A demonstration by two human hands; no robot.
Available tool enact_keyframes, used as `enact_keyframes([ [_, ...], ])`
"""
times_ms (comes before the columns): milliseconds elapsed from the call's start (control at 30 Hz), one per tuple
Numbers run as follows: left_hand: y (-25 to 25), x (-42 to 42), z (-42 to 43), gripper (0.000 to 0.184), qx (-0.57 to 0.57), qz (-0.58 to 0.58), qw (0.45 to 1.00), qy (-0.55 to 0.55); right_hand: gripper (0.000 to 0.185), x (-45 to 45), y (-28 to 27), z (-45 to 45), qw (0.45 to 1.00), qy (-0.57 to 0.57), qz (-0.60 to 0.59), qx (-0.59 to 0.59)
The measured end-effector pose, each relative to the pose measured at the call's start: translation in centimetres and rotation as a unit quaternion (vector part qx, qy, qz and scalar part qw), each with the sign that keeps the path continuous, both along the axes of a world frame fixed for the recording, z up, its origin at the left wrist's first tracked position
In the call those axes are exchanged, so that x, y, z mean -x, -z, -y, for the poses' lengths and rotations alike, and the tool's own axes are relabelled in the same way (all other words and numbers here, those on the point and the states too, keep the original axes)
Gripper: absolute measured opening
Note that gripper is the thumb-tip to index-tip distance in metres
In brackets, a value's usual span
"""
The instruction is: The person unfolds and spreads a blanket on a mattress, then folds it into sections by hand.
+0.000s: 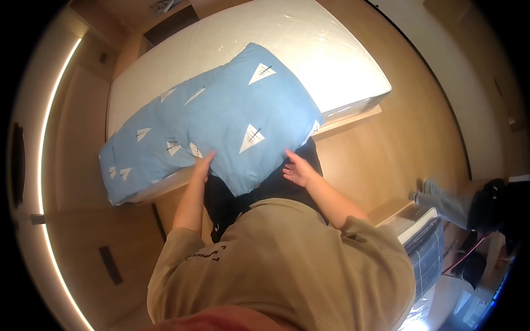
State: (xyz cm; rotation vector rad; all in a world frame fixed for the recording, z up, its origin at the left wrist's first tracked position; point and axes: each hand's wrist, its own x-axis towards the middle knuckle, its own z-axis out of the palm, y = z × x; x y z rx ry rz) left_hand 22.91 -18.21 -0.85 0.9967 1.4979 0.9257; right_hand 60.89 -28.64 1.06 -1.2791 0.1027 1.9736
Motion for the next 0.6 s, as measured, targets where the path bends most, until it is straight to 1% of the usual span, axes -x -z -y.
enact_keyframes([
  [67, 0.3, -1.4, 0.2, 0.068, -0.05, -0.038, 0.998, -0.025, 0.088, 1.4, 1.0, -1.8, 0.996, -0.026, 0.004, -0.09],
  [100, 0.2, -1.9, 0.2, 0.065, -0.075, -0.057, 0.995, -0.037, 0.085, 2.0, 0.8, -2.4, 0.994, -0.012, -0.002, -0.107],
  [167, -0.6, -2.1, -0.3, 0.055, -0.042, 0.044, 0.997, -0.057, 0.078, 2.7, 0.4, -3.4, 0.99, 0.016, -0.015, -0.142],
  [233, -1.8, -1.9, -1.3, 0.048, -0.027, 0.144, 0.987, -0.067, 0.077, 2.3, 1.3, -4.1, 0.98, 0.055, -0.102, -0.161],
  [267, -4.2, -1.5, -1.9, 0.045, -0.028, 0.193, 0.978, -0.068, 0.077, 2.1, 1.5, -4.5, 0.972, 0.074, -0.146, -0.169],
  [300, -6.7, -1.2, -2.5, 0.042, -0.03, 0.241, 0.968, -0.068, 0.077, 2.0, 2.0, -4.8, 0.972, 0.067, -0.155, -0.166],
  [367, -10.1, -0.6, -3.6, 0.051, -0.014, 0.261, 0.964, -0.047, 0.079, 2.0, 2.7, -5.1, 0.97, 0.052, -0.175, -0.16],
  [400, -12.3, -0.8, -3.8, 0.056, -0.007, 0.27, 0.962, -0.037, 0.08, 2.3, 2.7, -5.2, 0.977, 0.054, -0.145, -0.147],
  [433, -14.0, -2.0, -3.8, 0.056, -0.04, 0.28, 0.959, -0.019, 0.08, 2.8, 2.8, -5.5, 0.982, 0.059, -0.115, -0.136],
  [467, -14.0, -2.6, -3.9, 0.051, -0.042, 0.264, 0.964, -0.017, 0.081, 3.1, 2.7, -5.7, 0.986, 0.065, -0.084, -0.125],
  [500, -13.7, -3.1, -4.0, 0.047, -0.044, 0.248, 0.968, -0.014, 0.083, 2.9, 3.1, -5.9, 0.985, 0.079, -0.08, -0.133],
  [533, -13.3, -3.4, -4.0, 0.043, -0.047, 0.231, 0.972, -0.012, 0.084, 2.6, 3.4, -5.8, 0.978, 0.096, -0.117, -0.145],
  [600, -11.4, -4.0, -3.8, 0.048, -0.006, 0.252, 0.967, -0.038, 0.086, 1.8, 4.1, -5.5, 0.958, 0.129, -0.191, -0.168],
])
